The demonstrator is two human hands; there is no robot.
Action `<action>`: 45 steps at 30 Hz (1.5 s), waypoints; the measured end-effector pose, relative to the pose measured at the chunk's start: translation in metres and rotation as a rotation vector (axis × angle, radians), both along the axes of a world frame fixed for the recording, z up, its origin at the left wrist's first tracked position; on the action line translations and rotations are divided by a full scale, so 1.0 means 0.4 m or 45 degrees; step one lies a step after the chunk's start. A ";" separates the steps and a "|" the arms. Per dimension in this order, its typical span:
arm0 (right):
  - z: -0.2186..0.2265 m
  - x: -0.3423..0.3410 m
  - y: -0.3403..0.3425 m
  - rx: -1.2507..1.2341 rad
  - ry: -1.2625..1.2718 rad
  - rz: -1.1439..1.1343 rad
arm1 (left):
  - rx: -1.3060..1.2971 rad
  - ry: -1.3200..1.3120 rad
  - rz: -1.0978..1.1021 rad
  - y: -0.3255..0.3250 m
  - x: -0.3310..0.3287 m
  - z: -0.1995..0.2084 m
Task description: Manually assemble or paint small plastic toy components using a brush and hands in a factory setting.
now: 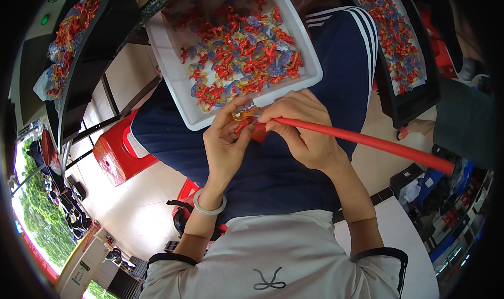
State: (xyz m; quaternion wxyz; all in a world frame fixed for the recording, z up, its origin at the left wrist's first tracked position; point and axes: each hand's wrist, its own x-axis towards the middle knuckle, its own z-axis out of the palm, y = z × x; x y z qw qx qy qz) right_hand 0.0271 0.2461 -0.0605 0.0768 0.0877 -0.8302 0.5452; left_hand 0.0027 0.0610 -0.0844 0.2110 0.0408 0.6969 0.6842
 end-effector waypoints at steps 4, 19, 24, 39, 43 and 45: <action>0.021 -0.011 -0.005 0.092 0.060 -0.062 | -0.032 -0.022 0.007 -0.006 0.003 0.008; 0.002 -0.011 0.032 0.077 -0.031 -0.134 | 0.337 -0.281 -0.017 -0.013 -0.015 0.031; -0.006 -0.002 0.017 -0.313 -0.131 -0.048 | 0.298 -0.269 -0.007 0.000 -0.023 0.043; 0.020 -0.014 0.020 0.193 0.064 -0.162 | 0.104 -0.050 0.035 -0.006 -0.008 0.005; 0.033 -0.015 0.012 -0.135 -0.009 -0.126 | 0.137 -0.040 -0.019 -0.011 -0.010 -0.005; 0.024 -0.021 0.012 0.022 0.058 -0.133 | 0.174 -0.002 -0.025 -0.013 -0.011 -0.004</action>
